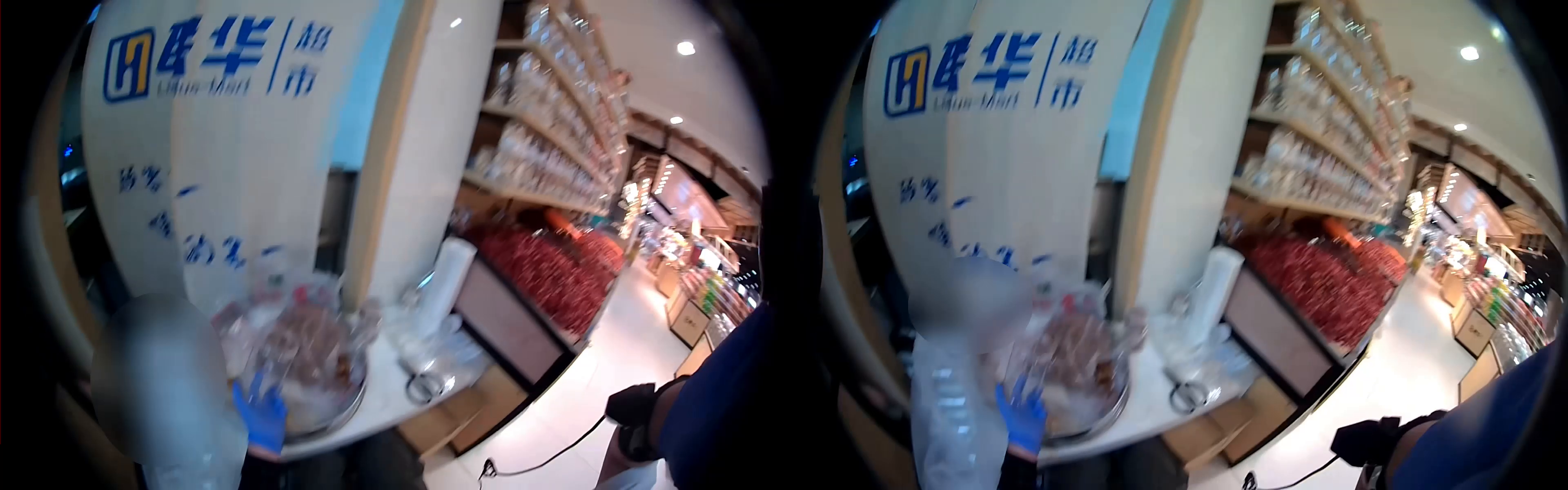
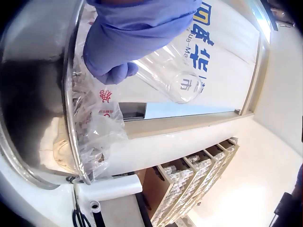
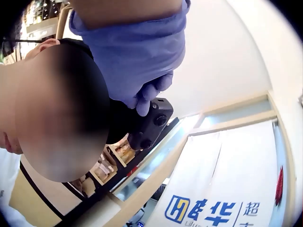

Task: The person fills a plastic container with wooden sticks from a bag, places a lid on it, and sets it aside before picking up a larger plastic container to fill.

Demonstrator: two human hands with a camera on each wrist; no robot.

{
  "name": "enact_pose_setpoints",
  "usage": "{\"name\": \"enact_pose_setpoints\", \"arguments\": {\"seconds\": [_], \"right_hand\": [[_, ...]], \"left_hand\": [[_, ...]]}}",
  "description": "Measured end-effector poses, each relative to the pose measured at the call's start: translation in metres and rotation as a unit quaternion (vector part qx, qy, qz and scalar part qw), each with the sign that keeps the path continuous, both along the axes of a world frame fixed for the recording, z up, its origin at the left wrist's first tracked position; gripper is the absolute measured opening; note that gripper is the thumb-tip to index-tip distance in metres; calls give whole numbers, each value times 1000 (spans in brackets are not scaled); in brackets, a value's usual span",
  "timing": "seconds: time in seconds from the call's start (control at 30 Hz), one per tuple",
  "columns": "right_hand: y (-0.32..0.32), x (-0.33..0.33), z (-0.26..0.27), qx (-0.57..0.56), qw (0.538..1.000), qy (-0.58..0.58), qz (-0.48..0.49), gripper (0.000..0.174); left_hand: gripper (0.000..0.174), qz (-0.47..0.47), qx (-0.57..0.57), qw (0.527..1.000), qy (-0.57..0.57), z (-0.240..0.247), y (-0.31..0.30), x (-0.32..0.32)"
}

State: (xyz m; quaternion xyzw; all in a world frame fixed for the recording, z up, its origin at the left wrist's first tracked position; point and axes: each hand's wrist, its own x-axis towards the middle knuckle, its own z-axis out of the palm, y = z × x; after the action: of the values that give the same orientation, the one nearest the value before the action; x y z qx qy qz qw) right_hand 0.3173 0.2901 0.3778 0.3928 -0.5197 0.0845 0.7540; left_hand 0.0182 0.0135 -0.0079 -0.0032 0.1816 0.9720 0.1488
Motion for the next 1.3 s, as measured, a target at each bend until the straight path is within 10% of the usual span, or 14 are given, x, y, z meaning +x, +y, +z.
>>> {"name": "enact_pose_setpoints", "arguments": {"seconds": [0.5, 0.67, 0.77, 0.83, 0.93, 1.07, 1.17, 1.23, 1.3], "right_hand": [[-53, -124, -77, -148, 968, -138, 146, 13], [-58, -211, -159, -298, 773, -531, 179, 15], [-22, -285, -250, -146, 707, -675, -154, 16], [-4, -310, -307, -41, 631, -757, -163, 18], [-6, -351, -368, -52, 700, -711, -46, 26], [-20, -379, -398, -67, 671, -737, -39, 50], [-27, -377, -401, -12, 732, -639, -238, 60], [-27, -384, -409, 98, 614, -702, -348, 74], [-28, -387, -414, 93, 608, -711, -341, 71]], "left_hand": [[68, 98, 40, 992, -67, 18, -17, -20], [65, 180, -60, 977, -97, 23, -19, -14], [64, 191, -132, 970, -73, 11, -23, -21], [62, 209, -158, 963, -68, 1, -23, -27], [56, 224, -177, 956, -66, 6, -22, -34], [48, 259, -266, 928, -35, 12, -12, -33], [43, 212, -263, 939, -58, 5, -15, -35], [42, 214, -273, 937, -31, 2, -14, -34], [41, 212, -286, 934, -5, -2, -15, -32]]}}
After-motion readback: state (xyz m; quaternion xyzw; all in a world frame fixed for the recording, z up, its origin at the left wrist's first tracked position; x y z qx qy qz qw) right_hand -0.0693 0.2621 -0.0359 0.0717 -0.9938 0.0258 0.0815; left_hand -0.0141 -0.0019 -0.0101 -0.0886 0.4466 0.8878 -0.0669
